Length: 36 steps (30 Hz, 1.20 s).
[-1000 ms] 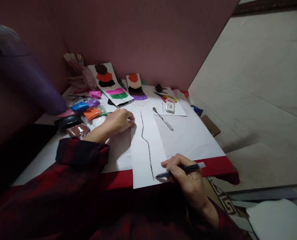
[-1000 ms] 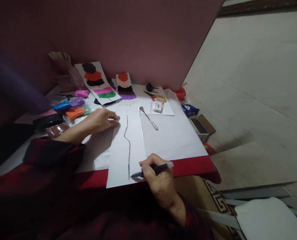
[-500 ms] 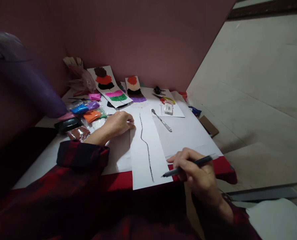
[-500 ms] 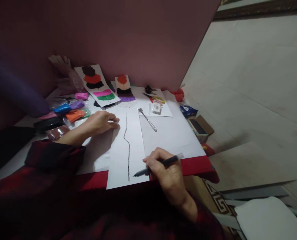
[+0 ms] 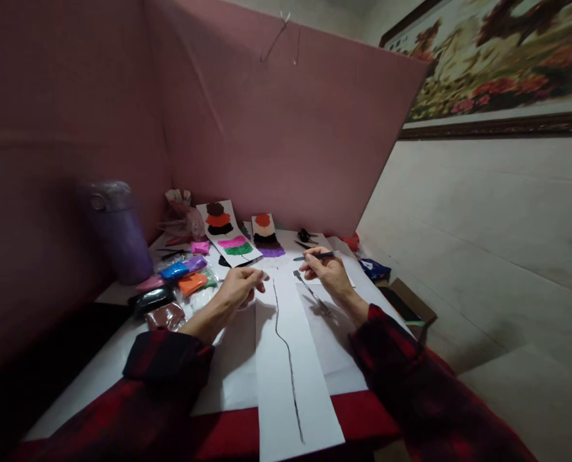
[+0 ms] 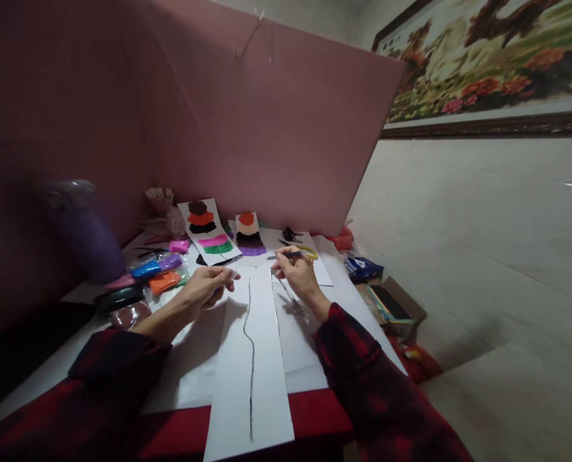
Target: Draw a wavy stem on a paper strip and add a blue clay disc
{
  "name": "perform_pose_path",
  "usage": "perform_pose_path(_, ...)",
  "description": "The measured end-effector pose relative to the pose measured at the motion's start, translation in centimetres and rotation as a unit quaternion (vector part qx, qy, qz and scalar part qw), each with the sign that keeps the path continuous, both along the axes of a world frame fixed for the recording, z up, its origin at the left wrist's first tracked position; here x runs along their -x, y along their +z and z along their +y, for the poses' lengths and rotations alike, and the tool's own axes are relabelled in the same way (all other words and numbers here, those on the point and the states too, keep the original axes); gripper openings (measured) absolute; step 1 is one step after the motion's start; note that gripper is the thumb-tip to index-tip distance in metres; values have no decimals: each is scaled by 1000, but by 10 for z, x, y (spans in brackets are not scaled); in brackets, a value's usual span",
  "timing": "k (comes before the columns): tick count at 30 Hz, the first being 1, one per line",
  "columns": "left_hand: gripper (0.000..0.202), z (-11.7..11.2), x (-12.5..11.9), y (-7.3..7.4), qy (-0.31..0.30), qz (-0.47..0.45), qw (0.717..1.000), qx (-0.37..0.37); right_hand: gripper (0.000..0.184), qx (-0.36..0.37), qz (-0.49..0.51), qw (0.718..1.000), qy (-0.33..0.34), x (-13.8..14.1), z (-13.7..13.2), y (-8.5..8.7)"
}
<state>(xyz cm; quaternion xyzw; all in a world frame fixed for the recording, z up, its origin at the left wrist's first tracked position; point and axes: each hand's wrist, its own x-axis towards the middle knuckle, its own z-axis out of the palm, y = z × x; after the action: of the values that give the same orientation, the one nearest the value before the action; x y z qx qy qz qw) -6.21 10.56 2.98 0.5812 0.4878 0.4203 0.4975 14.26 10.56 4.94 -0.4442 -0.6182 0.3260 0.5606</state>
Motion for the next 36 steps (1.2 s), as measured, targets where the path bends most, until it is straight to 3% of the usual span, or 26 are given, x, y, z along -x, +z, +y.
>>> perform_pose_path(5, 35, -6, -4, -7, -54, -97, 992, 65, 23, -58, 93, 994, 0, 24, -14, -26)
perform_pose_path(9, 22, -7, -4, -6, -68, -129, 986, 85, 23, -71, 110, 991, 29, 26, -32, -34)
perform_pose_path(17, 19, -15, -9, 5, -73, -109, 987, 97, 22, -23, 122, 990, 70, 20, -31, -35)
perform_pose_path(24, 22, -15, -12, 9, -81, -123, 985, 88, 22, -18, 130, 989, 67, 21, -35, -31)
perform_pose_path(29, 20, -14, -9, 3, -65, -120, 986, 93, 19, -32, 146, 987, 64, 21, -38, -27)
perform_pose_path(33, 27, -12, -6, -5, -80, -123, 984, 99, 21, 24, 199, 973, 116, 24, -37, -28)
perform_pose_path(36, 35, -10, -8, -10, -124, -113, 982, 82, 22, 65, 249, 956, 140, 26, -36, -27)
